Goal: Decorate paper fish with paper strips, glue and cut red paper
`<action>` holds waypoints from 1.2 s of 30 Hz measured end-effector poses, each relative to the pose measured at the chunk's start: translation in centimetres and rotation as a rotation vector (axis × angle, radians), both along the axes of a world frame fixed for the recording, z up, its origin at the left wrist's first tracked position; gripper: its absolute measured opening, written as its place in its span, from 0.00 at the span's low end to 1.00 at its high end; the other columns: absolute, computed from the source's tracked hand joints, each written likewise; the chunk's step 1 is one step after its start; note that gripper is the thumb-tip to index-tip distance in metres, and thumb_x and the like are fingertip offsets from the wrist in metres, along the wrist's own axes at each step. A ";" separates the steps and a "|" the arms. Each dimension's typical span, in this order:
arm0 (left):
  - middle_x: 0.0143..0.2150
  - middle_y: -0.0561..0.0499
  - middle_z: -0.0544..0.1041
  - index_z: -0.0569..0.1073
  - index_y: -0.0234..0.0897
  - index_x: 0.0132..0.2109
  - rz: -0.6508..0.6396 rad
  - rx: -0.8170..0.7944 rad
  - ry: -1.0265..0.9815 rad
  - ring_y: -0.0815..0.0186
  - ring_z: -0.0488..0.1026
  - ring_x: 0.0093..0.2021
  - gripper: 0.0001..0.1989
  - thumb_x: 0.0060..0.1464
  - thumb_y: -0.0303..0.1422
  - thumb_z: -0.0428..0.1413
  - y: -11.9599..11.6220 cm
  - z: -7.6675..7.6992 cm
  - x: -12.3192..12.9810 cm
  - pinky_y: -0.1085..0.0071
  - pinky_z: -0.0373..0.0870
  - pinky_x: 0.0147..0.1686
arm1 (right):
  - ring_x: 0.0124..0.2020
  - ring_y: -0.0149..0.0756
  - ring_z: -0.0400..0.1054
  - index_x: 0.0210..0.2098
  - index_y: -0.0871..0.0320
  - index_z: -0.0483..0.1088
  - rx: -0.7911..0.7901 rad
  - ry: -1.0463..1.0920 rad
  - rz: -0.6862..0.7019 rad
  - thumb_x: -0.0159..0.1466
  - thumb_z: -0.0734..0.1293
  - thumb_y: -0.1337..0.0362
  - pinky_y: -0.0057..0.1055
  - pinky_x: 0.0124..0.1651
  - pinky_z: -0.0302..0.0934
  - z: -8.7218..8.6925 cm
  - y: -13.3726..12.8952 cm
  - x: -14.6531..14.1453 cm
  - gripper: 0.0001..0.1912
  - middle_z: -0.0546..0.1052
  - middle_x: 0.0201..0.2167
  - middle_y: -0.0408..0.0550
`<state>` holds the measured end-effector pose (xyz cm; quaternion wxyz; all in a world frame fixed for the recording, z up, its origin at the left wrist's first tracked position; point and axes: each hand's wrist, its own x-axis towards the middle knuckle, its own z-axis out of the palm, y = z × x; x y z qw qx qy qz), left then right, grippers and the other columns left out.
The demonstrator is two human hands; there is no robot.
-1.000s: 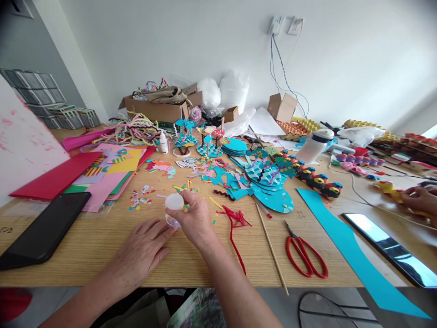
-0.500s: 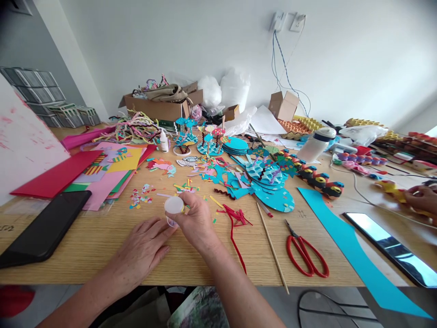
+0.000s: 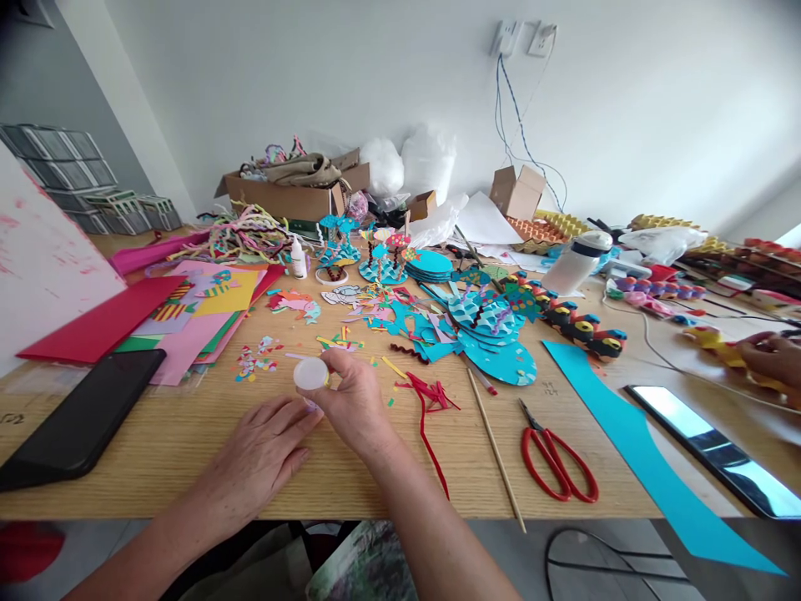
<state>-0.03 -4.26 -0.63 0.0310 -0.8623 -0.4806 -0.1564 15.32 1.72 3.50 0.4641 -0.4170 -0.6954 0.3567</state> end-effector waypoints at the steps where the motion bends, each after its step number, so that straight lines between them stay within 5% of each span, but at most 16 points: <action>1: 0.53 0.47 0.70 0.66 0.41 0.54 -0.004 0.001 -0.001 0.55 0.64 0.53 0.19 0.54 0.29 0.53 0.0 0.0 0.0 0.56 0.63 0.50 | 0.28 0.30 0.61 0.25 0.56 0.67 -0.014 0.010 0.011 0.49 0.69 0.65 0.26 0.34 0.55 0.0 0.1 0.0 0.06 0.68 0.24 0.38; 8: 0.52 0.47 0.71 0.67 0.40 0.54 0.010 -0.001 -0.011 0.55 0.64 0.52 0.19 0.54 0.29 0.54 -0.1 0.1 0.1 0.55 0.63 0.50 | 0.28 0.33 0.64 0.31 0.56 0.68 -0.306 0.315 0.010 0.46 0.72 0.62 0.28 0.32 0.59 0.4 0.3 1.0 0.14 0.72 0.26 0.40; 13: 0.52 0.47 0.71 0.67 0.41 0.53 0.004 -0.002 -0.023 0.56 0.64 0.52 0.18 0.55 0.30 0.54 -0.1 0.2 0.1 0.56 0.63 0.50 | 0.30 0.33 0.66 0.33 0.56 0.68 -0.365 0.458 0.006 0.48 0.71 0.59 0.29 0.34 0.61 0.4 0.3 1.1 0.14 0.73 0.28 0.41; 36: 0.52 0.47 0.71 0.66 0.39 0.54 0.002 -0.027 -0.020 0.56 0.64 0.52 0.19 0.53 0.29 0.55 -0.1 0.1 0.1 0.55 0.63 0.51 | 0.28 0.33 0.63 0.27 0.56 0.69 -0.123 0.036 -0.012 0.49 0.70 0.58 0.28 0.31 0.57 0.0 1.0 0.4 0.10 0.70 0.23 0.40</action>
